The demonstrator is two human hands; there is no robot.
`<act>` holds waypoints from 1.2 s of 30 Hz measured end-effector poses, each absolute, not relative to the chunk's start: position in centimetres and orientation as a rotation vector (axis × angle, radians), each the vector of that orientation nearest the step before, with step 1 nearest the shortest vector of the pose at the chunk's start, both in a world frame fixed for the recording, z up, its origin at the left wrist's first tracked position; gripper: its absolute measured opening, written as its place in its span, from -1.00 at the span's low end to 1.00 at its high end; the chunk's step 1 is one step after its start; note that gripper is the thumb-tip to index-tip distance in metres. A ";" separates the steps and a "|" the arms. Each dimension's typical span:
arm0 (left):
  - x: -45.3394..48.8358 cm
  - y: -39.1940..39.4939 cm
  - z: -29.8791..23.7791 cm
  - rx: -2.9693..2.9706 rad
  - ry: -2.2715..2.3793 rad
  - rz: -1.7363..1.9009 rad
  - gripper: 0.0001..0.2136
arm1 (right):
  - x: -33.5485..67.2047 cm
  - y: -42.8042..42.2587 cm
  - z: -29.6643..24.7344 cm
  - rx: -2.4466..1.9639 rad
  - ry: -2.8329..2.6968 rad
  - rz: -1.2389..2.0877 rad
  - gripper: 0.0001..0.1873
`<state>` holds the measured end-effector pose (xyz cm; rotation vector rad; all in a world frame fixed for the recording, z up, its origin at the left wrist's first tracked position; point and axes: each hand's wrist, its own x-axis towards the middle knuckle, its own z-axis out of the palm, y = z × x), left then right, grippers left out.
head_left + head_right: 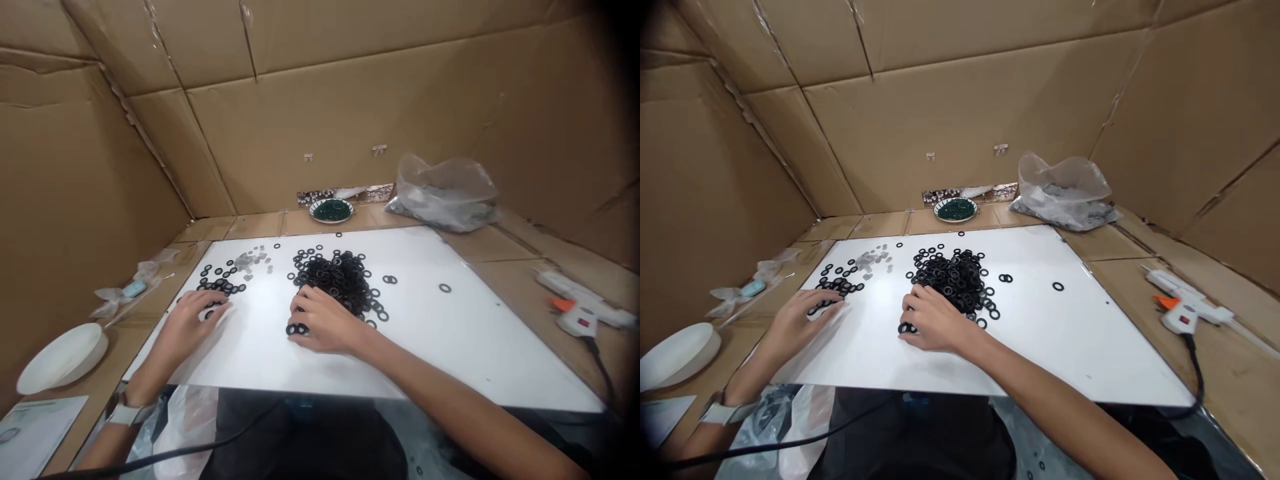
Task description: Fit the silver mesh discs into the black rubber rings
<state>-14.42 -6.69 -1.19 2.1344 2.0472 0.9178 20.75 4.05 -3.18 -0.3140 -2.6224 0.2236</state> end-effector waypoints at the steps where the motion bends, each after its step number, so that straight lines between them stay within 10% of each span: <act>1: -13.5 -7.0 -1.1 2.133 2.007 0.912 -0.58 | 20.7 4.0 -3.3 -0.312 -2.620 0.231 -0.82; 36: -7.2 -11.2 -5.2 0.969 1.636 1.489 -0.51 | 8.6 18.3 -2.2 -0.977 -2.775 0.592 -0.63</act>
